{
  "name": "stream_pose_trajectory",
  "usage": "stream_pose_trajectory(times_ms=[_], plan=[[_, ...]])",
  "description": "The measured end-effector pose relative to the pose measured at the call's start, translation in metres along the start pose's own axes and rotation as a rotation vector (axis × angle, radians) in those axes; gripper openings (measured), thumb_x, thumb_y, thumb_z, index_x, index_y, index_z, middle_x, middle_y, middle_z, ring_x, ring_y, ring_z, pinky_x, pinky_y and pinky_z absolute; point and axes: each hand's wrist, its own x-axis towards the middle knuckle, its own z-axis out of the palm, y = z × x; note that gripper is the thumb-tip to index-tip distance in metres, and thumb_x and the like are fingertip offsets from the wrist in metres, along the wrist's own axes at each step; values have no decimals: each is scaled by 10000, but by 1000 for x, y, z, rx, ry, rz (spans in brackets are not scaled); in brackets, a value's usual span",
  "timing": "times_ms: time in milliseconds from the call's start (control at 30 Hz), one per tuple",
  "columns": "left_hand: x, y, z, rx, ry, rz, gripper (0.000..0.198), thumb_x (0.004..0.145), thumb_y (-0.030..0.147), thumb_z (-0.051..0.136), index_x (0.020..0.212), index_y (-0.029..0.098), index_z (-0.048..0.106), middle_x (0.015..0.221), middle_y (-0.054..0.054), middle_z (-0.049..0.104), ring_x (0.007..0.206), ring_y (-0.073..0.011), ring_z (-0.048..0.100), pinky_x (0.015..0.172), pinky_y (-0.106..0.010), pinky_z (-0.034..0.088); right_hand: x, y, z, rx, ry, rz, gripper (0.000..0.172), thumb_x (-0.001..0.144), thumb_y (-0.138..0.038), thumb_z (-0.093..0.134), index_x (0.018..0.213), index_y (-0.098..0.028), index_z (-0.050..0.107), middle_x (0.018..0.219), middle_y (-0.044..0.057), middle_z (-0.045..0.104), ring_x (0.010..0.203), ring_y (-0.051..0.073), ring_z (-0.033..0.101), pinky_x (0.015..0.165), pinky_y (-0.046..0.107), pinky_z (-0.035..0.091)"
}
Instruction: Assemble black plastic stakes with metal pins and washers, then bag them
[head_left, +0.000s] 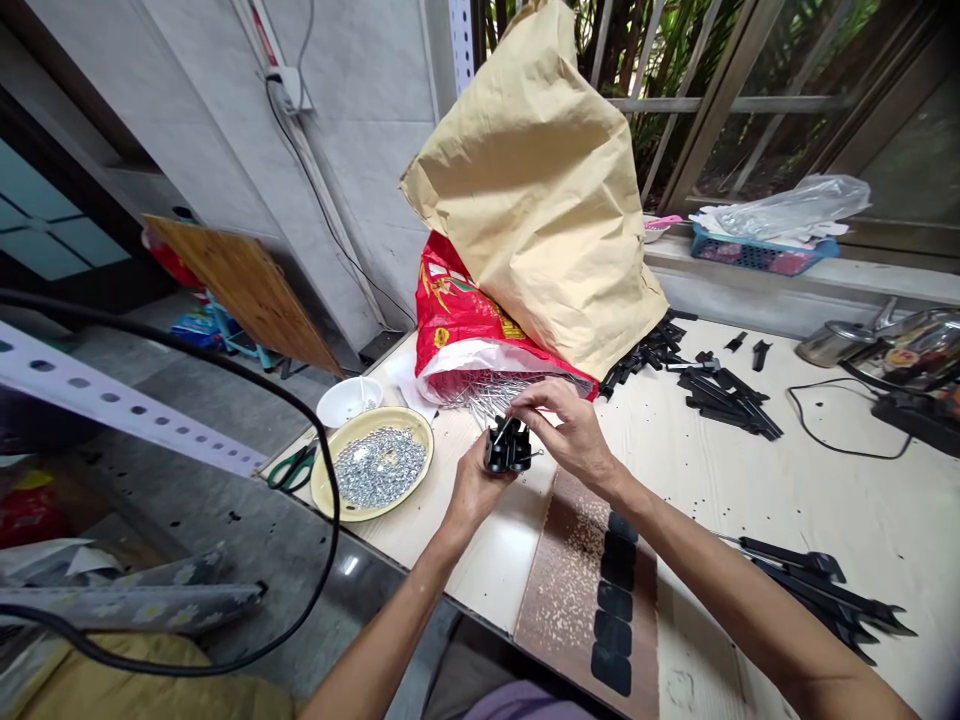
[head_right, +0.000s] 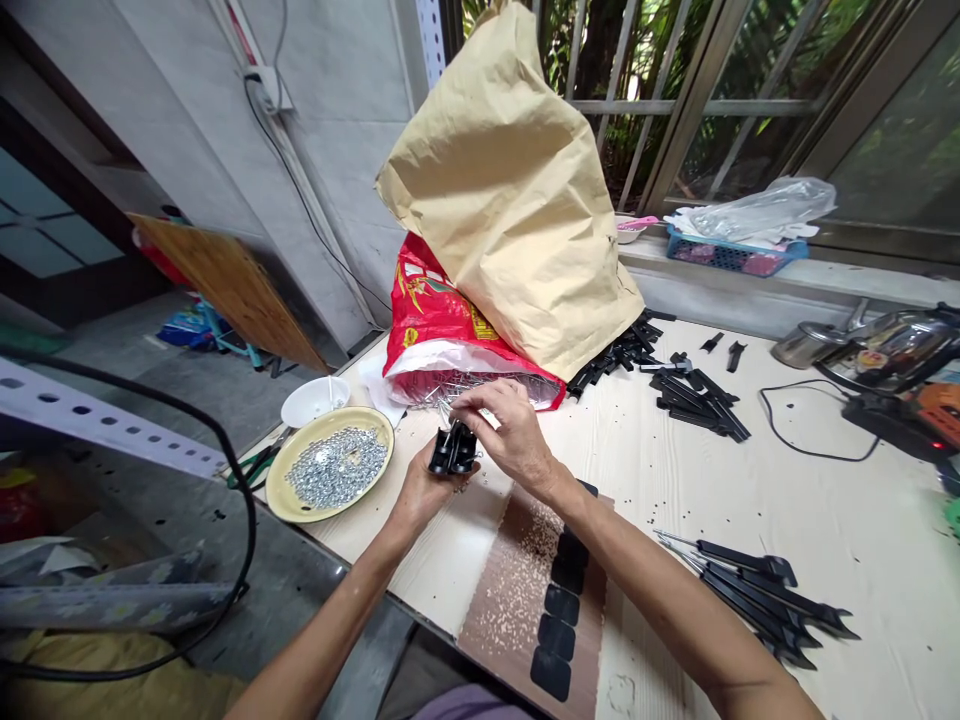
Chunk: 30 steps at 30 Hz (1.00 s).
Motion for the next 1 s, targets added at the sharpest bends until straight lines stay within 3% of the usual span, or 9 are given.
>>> stream_pose_trajectory(times_ms=[133, 233, 367, 467, 533, 600, 800, 933, 1000], plan=[[0, 0, 3, 8, -18, 9, 312, 618, 138, 626, 924, 162, 574, 810, 10, 614, 741, -161, 548, 663, -236, 419, -1, 0, 0, -36, -80, -46, 90, 867, -234, 580, 931, -238, 643, 912, 12, 681, 924, 178, 587, 909, 387, 381], [-1, 1, 3, -2, 8, 24, 266, 637, 155, 625, 899, 161, 578, 799, 10, 608, 743, -160, 544, 669, -235, 418, 2, 10, -5, -52, -56, -57, 189, 852, -296, 602, 1034, -252, 630, 1047, 22, 660, 1036, 193, 557, 955, 398, 360], [-4, 7, -4, -29, 33, 7, 256, 664, 174, 623, 916, 167, 579, 822, 14, 618, 751, -155, 554, 686, -236, 424, -1, 49, -4, -252, 4, 224, 174, 883, -328, 537, 924, -212, 661, 939, 43, 668, 910, 188, 579, 836, 334, 417], [-6, 14, -11, -13, 49, -12, 256, 670, 193, 637, 919, 169, 589, 838, 8, 632, 763, -162, 567, 684, -239, 431, -11, 78, 9, -547, -241, 454, 212, 876, -322, 530, 798, -188, 676, 856, 62, 671, 874, 207, 571, 794, 323, 409], [-7, 16, -12, -7, 61, -13, 254, 667, 197, 647, 915, 169, 598, 839, 6, 640, 767, -166, 573, 688, -244, 435, -16, 88, 22, -698, -394, 544, 227, 874, -313, 518, 814, -167, 681, 931, 97, 668, 950, 237, 560, 828, 345, 394], [-7, 17, -12, -20, 74, -20, 252, 661, 189, 657, 907, 169, 609, 836, 5, 645, 772, -169, 577, 699, -251, 440, -18, 92, 32, -775, -461, 594, 235, 872, -283, 502, 860, -133, 682, 1002, 141, 653, 997, 265, 555, 846, 367, 389], [-2, 17, -10, -266, 117, -161, 345, 592, 240, 761, 913, 170, 657, 859, -17, 674, 802, -178, 602, 736, -268, 458, -21, 89, 37, -741, -547, 589, 264, 832, -117, 456, 1042, -95, 614, 997, 160, 650, 907, 246, 613, 748, 318, 430], [4, 18, -15, -574, 119, -337, 480, 548, 240, 803, 1001, 176, 658, 966, -46, 671, 859, -168, 607, 781, -279, 468, -27, 80, 17, -661, -552, 525, 455, 776, -48, 471, 1217, -155, 503, 994, 94, 663, 911, 211, 623, 754, 290, 444], [4, 16, -17, -645, 67, -453, 480, 536, 255, 808, 985, 168, 661, 915, -46, 670, 793, -162, 607, 732, -295, 482, -24, 68, 2, -446, -458, 518, 410, 808, -85, 464, 1209, -166, 501, 928, 64, 670, 841, 181, 641, 723, 272, 462]])
